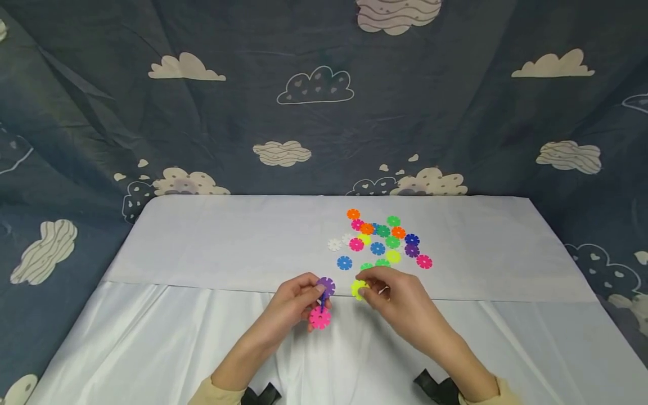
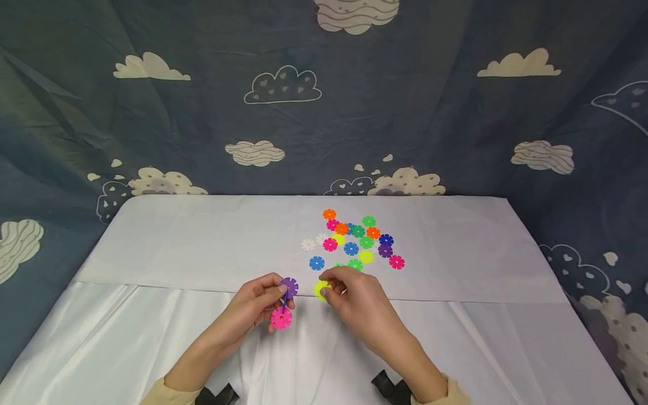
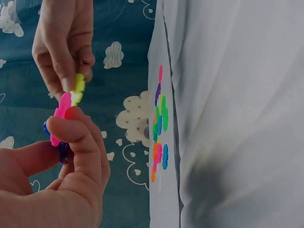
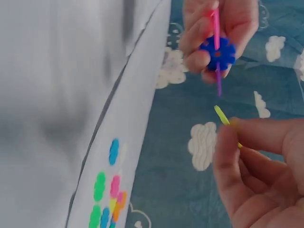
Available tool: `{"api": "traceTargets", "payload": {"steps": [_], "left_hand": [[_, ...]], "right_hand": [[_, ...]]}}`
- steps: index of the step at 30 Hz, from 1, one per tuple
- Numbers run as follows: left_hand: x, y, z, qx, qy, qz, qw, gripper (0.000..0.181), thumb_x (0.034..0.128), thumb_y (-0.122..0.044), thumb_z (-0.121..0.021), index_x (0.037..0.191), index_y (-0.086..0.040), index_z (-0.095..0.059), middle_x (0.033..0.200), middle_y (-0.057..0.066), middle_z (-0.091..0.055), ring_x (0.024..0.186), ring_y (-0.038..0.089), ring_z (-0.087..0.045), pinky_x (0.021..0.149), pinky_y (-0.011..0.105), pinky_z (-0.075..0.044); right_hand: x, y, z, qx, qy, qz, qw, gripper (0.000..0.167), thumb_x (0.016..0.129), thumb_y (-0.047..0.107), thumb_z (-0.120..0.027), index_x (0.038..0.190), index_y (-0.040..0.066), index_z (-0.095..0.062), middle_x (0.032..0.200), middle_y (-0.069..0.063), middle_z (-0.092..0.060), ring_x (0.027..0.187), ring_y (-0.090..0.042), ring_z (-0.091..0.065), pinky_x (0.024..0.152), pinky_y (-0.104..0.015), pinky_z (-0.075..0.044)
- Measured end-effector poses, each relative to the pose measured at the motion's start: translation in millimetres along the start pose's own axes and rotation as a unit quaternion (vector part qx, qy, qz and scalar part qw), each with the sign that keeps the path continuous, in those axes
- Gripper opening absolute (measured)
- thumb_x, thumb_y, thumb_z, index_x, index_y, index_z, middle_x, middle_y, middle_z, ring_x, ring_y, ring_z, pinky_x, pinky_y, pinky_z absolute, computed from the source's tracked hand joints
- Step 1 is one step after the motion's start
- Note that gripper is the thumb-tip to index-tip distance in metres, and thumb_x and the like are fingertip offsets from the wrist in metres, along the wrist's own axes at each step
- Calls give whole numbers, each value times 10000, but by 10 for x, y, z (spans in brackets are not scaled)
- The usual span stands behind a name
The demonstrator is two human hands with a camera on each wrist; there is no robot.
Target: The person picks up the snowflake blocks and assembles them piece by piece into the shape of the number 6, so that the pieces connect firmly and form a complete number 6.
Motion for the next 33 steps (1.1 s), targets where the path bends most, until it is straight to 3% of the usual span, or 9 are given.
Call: {"api": "traceTargets", "payload": {"steps": [7,15,23,30,33], "left_hand": [[-2,-12,-20,-54,40,-1,10000,225,1028,-188,-523,1046,35,-552,902,184,-647,596,122,-529,490,218,-449],[-25,-53,-52,-36,94,4,9999,258,1013,-231,-569,1028,26,-576,890,152,-667,563,114,-526,480,214,-430],[-52,-82,-91,106,310,-29,9995,268,1010,-231,-576,1007,36,-579,918,214,-668,529,96,-509,449,208,-383],[-46,-56,-92,-79,181,-30,9998,254,1008,-217,-578,962,33,-583,848,175,-665,531,95,-510,445,197,-382],[-44,-41,-91,-207,148,-32,9997,247,1006,-215,-580,935,22,-587,805,123,-661,522,85,-496,452,189,-384]], "right_hand": [[-174,102,14,549,-869,234,9944,283,850,74,-778,1103,179,-707,947,125,-645,810,-73,-579,726,-238,-543],[-204,92,-62,771,-1118,192,9906,250,856,71,-771,1077,167,-703,948,116,-654,803,-37,-591,766,-227,-543],[-195,56,-121,1329,-989,606,9843,236,892,44,-725,1026,237,-705,961,144,-643,826,-79,-625,736,-266,-550],[-176,6,-174,1926,-732,575,9768,214,919,68,-694,1043,242,-715,978,71,-645,823,-188,-653,740,-294,-567],[-164,-22,-197,2364,-579,433,9690,204,923,68,-687,1055,222,-715,986,20,-653,837,-272,-661,737,-318,-573]]}}
Point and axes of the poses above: each hand's wrist, its own x-axis towards the middle knuckle, its own z-axis out of the back of the hand, y = z × x, the point moved 4 cm from there along x, towards the middle knuckle
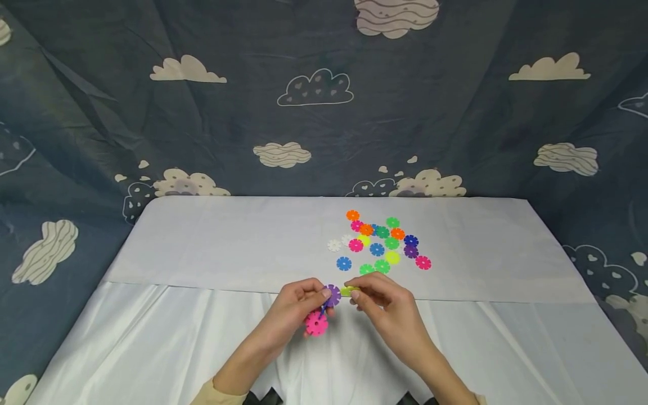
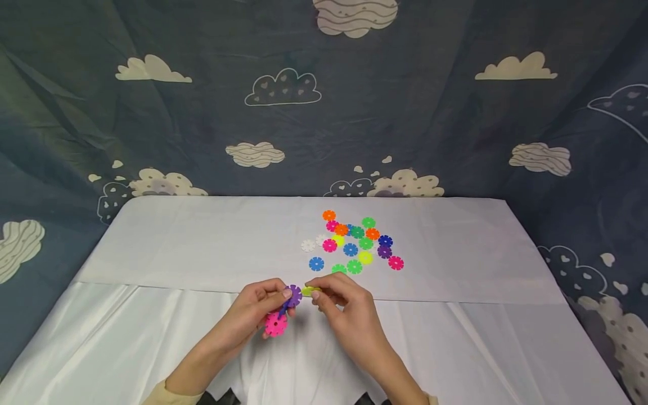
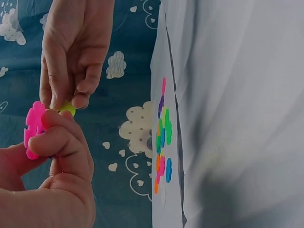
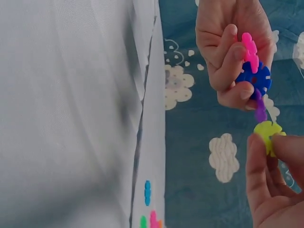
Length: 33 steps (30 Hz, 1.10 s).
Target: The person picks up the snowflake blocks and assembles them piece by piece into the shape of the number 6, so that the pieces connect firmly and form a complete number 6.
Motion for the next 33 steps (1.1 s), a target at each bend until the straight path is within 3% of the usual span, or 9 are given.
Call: {"api": "traceTargets", "payload": {"steps": [5,12,20,26,29,33], "left_hand": [[-6,23,-11,-291,153,80,9994,249,998,-221,-591,911,12,-597,773,69,-662,487,66,-466,427,188,-358],[-13,41,-15,-502,209,21,9985,218,987,-189,-599,864,-9,-605,714,29,-659,467,45,-454,416,187,-331],[-9,54,-23,-348,128,-41,9993,222,981,-186,-605,844,-12,-601,699,31,-655,467,53,-451,427,186,-342],[6,70,6,-122,148,134,9997,232,967,-204,-629,837,-20,-574,696,35,-636,449,54,-435,403,194,-300],[15,80,17,195,193,242,9993,230,953,-198,-649,831,-17,-576,674,25,-624,454,52,-443,399,191,-302],[23,69,35,619,205,240,9976,203,949,-168,-649,866,11,-600,627,13,-583,461,62,-430,400,197,-296]], "right_hand": [[3,-53,-27,658,41,-310,9973,155,913,73,-702,1048,148,-699,950,-44,-671,845,-326,-671,765,-344,-572],[-8,-66,-60,803,136,-146,9966,115,895,41,-706,968,129,-699,931,-41,-682,833,-239,-683,774,-360,-570],[-11,-112,-88,856,238,-71,9960,90,888,76,-721,957,131,-705,948,-59,-668,860,-240,-680,784,-360,-567],[3,-165,-120,1132,620,-471,9905,99,903,102,-718,999,112,-698,1003,-83,-670,905,-305,-669,812,-360,-558],[13,-191,-124,963,955,-702,9883,102,911,109,-713,1011,123,-694,1028,-68,-673,932,-313,-664,819,-347,-555],[55,-230,-77,164,1317,-822,9877,152,907,125,-721,1055,141,-694,1054,-29,-673,927,-240,-652,766,-320,-561]]}}
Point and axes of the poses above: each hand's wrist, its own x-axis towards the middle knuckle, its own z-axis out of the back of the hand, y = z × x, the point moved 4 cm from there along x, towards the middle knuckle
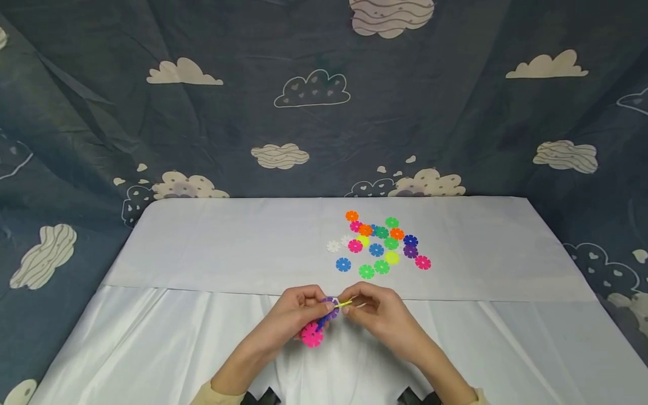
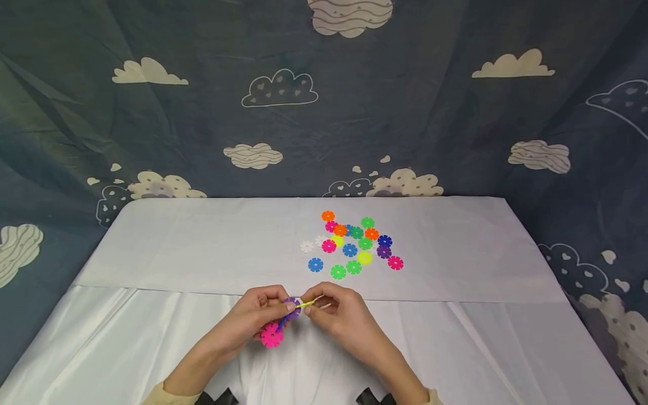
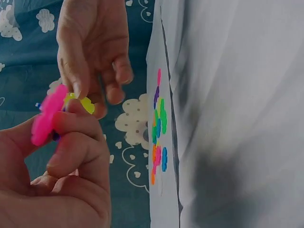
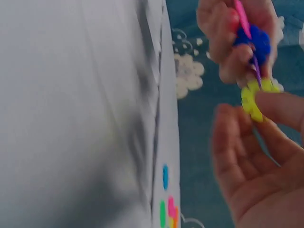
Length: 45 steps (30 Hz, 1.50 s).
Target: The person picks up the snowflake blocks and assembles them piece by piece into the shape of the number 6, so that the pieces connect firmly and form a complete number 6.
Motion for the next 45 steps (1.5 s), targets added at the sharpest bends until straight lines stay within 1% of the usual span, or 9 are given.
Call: {"api": "traceTargets", "payload": {"steps": [4,9,14,25,30,35,38,42,45], "left_hand": [[5,-34,50,107,-168,-123,9997,173,954,-131,-633,920,34,-596,709,73,-626,473,81,-416,411,206,-295],[14,-59,103,116,-336,-158,9992,164,960,-126,-631,944,30,-582,852,164,-674,541,105,-447,476,207,-347],[12,-69,130,129,-444,-142,9988,165,957,-139,-634,946,17,-581,853,136,-682,613,120,-477,541,208,-373],[26,-33,138,-28,-508,-57,9987,153,953,-139,-636,934,1,-577,816,68,-669,664,121,-524,599,223,-436],[41,-37,125,-52,-431,-67,9990,174,950,-164,-646,933,-6,-573,823,66,-673,680,126,-531,617,236,-443],[47,-20,111,-36,-411,-24,9991,175,948,-171,-647,932,-14,-572,834,78,-677,689,128,-530,624,240,-440],[42,-7,112,-66,-444,20,9990,173,948,-171,-647,929,-19,-568,831,78,-679,687,127,-533,630,243,-442],[40,-11,118,-97,-476,15,9988,178,949,-178,-647,932,-18,-569,822,69,-676,692,130,-536,644,253,-447],[34,-5,117,-84,-449,20,9990,184,951,-187,-643,936,-18,-572,825,68,-676,708,136,-537,665,265,-448]], "right_hand": [[61,-41,150,-738,50,-83,9972,224,907,150,-725,1125,116,-688,1108,-29,-667,921,-185,-638,737,-306,-555],[204,-144,424,-1432,-282,-302,9888,238,906,116,-717,1142,96,-692,1109,-20,-673,918,-176,-633,754,-298,-548],[382,-249,670,-2050,-472,-386,9769,241,901,81,-710,1141,91,-693,1107,-36,-673,959,-231,-628,764,-348,-563],[653,-437,852,-3050,176,10,9522,286,853,-10,-729,1114,105,-707,1109,-41,-651,912,-214,-544,800,-339,-513],[668,-485,871,-3306,265,-204,9432,298,844,8,-753,1099,157,-713,1105,-26,-631,951,-224,-541,814,-360,-517],[662,-513,884,-3283,65,-522,9431,322,832,60,-787,1135,121,-700,1072,-33,-638,986,-237,-557,866,-405,-523],[648,-550,907,-3223,-35,-652,9444,285,831,109,-800,1098,111,-699,964,-18,-624,916,-224,-546,811,-367,-522],[616,-578,966,-3002,-57,-544,9523,158,845,130,-790,977,138,-705,838,-2,-593,829,-215,-524,730,-331,-494],[569,-588,1011,-2738,19,-452,9607,115,859,115,-772,956,140,-714,812,6,-611,785,-200,-553,703,-312,-509]]}}
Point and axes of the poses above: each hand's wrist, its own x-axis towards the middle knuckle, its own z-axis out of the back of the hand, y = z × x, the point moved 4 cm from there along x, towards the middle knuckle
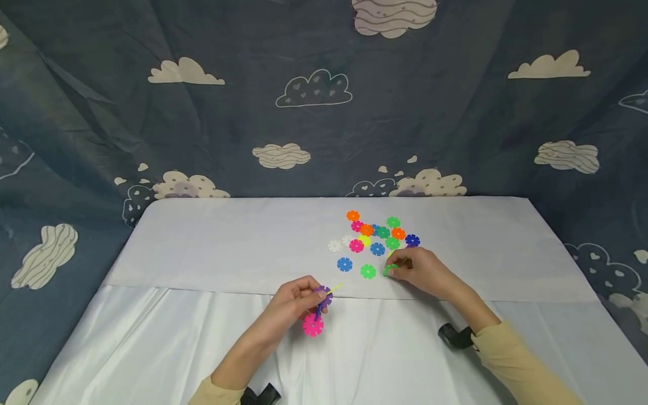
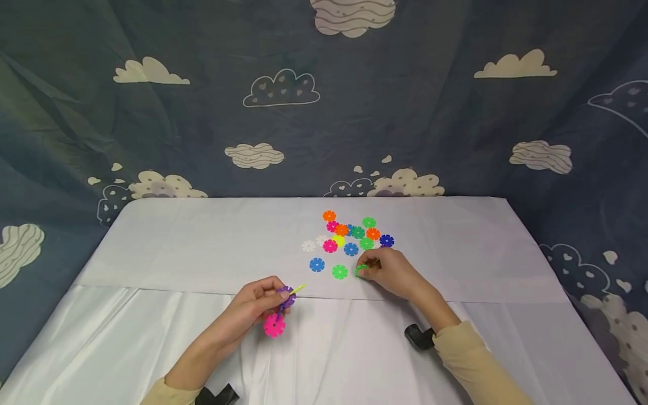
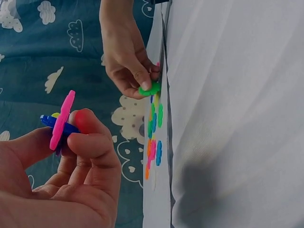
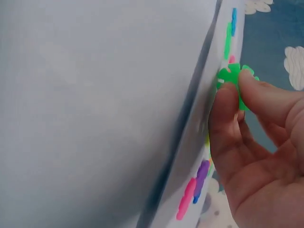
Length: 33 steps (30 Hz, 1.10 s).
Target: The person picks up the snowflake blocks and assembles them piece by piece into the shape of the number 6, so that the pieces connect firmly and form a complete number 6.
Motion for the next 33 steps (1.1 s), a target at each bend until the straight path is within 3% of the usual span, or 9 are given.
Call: {"api": "traceTargets", "payload": {"steps": [5,12,19,25,28,33], "left_hand": [[4,-2,16,19,-39,-41,10000,186,954,-188,-638,947,-12,-581,827,72,-677,710,136,-534,655,257,-448],[-1,-2,21,-22,-93,-67,9999,177,958,-162,-640,982,5,-586,831,70,-668,666,129,-512,584,225,-420],[4,3,14,128,-51,-121,9998,175,952,-168,-651,993,-3,-609,856,89,-678,679,137,-520,585,230,-420],[-1,-13,11,128,94,-190,9997,188,957,-192,-651,1015,-16,-623,921,190,-666,585,142,-517,483,237,-410],[-6,-10,7,80,93,-177,9998,194,958,-194,-650,1020,-13,-620,951,202,-674,570,138,-516,459,237,-411],[-14,0,-21,164,203,-114,9996,184,962,-186,-645,1012,-12,-620,984,237,-682,565,126,-508,450,224,-423]], "right_hand": [[-156,79,32,748,68,-72,9972,131,887,111,-739,1013,98,-706,818,-33,-655,709,-193,-630,640,-294,-540],[-523,495,-42,1991,-503,117,9786,215,889,78,-731,1093,21,-688,845,-130,-672,717,-300,-664,678,-299,-571],[-727,793,-98,2149,-1001,132,9714,206,900,78,-720,1104,74,-694,844,-97,-653,734,-325,-646,685,-303,-569],[-784,882,-135,2423,-1321,412,9603,195,928,145,-700,1118,102,-689,837,-65,-631,739,-342,-613,673,-326,-563],[-774,893,-203,2709,-1324,460,9524,199,946,177,-681,1138,126,-691,842,-76,-621,746,-332,-602,680,-322,-556],[-752,908,-319,2917,-1204,511,9475,220,952,166,-671,1172,179,-683,851,-78,-620,763,-334,-609,709,-342,-562]]}}
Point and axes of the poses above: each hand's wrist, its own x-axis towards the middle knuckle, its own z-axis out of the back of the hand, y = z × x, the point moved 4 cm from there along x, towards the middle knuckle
